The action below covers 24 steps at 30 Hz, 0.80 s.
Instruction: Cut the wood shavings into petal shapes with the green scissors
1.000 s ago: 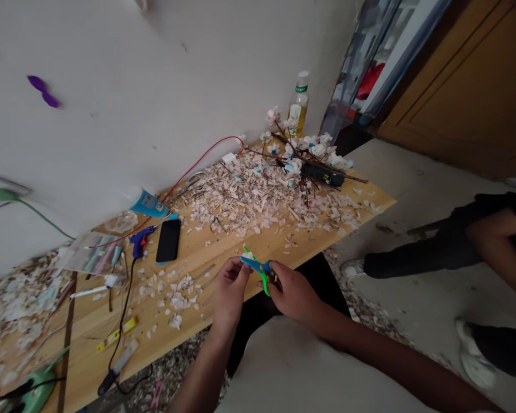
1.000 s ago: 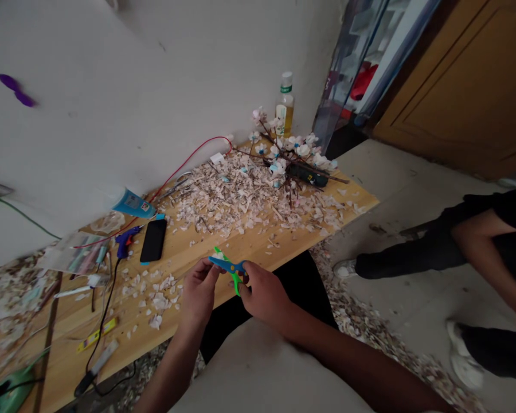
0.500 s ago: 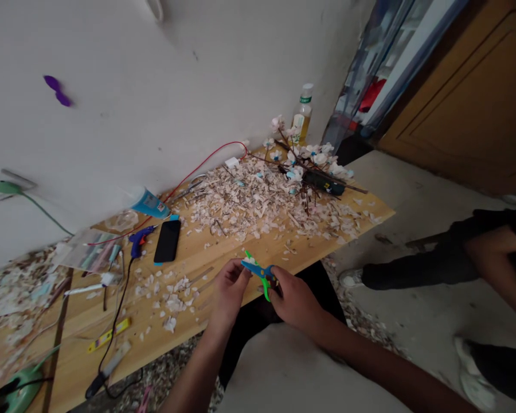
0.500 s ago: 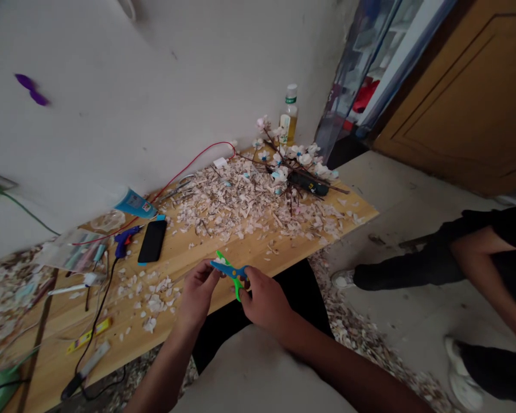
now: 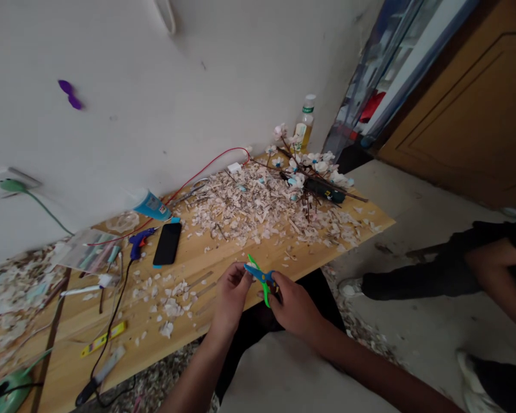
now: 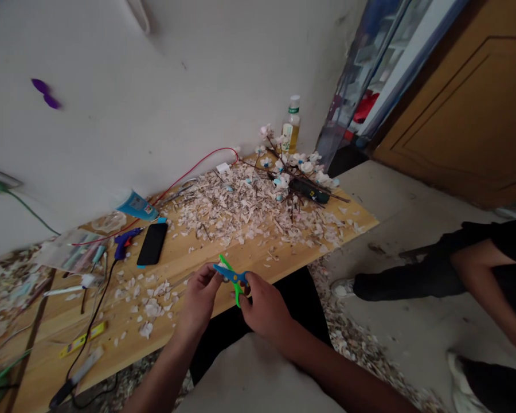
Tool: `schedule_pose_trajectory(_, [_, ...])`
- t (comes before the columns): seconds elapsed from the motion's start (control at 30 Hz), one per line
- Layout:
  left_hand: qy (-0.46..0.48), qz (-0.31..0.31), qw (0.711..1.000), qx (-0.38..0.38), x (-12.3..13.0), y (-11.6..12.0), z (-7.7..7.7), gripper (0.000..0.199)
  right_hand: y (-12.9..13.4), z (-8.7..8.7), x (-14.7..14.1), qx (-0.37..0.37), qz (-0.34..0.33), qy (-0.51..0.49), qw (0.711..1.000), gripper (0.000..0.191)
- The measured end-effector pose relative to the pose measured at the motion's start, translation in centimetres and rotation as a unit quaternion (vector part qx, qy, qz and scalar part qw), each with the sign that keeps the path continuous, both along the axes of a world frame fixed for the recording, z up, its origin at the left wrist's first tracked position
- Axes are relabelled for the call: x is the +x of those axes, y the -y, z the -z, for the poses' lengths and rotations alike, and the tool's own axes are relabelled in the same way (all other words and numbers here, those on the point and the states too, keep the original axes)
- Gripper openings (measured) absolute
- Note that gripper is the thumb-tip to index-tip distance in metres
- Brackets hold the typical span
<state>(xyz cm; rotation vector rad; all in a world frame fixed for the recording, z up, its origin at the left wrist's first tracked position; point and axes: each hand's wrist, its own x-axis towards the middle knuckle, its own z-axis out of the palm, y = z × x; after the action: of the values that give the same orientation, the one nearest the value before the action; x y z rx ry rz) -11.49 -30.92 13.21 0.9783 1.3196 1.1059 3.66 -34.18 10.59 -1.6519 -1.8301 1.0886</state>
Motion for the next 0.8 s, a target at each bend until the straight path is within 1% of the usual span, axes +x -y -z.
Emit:
schedule_pose_trajectory(0.1, [-0.011,0.011,1.0,0.008,-0.1,-0.2,-0.1,0.023,-0.1,0.0,0.1,0.005,0.003,-0.001,1.0,0.009])
schedule_pose_trajectory(0.17, [-0.017,0.021,0.999,0.016,-0.4,-0.3,-0.1,0.024,-0.2,0.0,0.2,0.009,-0.002,-0.001,1.0,0.007])
schedule_pose_trajectory(0.43, [-0.056,0.078,0.995,0.035,-2.0,-1.0,0.4,0.024,-0.8,-0.2,0.2,-0.009,-0.024,-0.004,1.0,0.006])
schedule_pose_trajectory(0.57, [-0.03,0.08,0.996,0.025,-1.9,-0.9,0.7,0.024,-0.9,-0.1,0.2,-0.001,-0.024,0.023,0.999,0.003])
schedule_pose_trajectory(0.67, [-0.014,0.074,0.997,0.025,-1.8,-0.7,0.9,0.023,-0.8,0.0,0.4,0.007,-0.027,0.043,0.999,0.005])
schedule_pose_trajectory(0.73, [-0.021,0.081,0.996,0.029,-2.0,-0.6,1.0,0.021,-0.7,0.0,0.6,0.009,-0.039,0.05,0.998,0.006])
schedule_pose_trajectory(0.8, [-0.041,0.101,0.993,0.034,-2.4,-0.7,0.9,0.018,-0.7,0.0,0.8,0.007,-0.05,0.056,0.997,0.007])
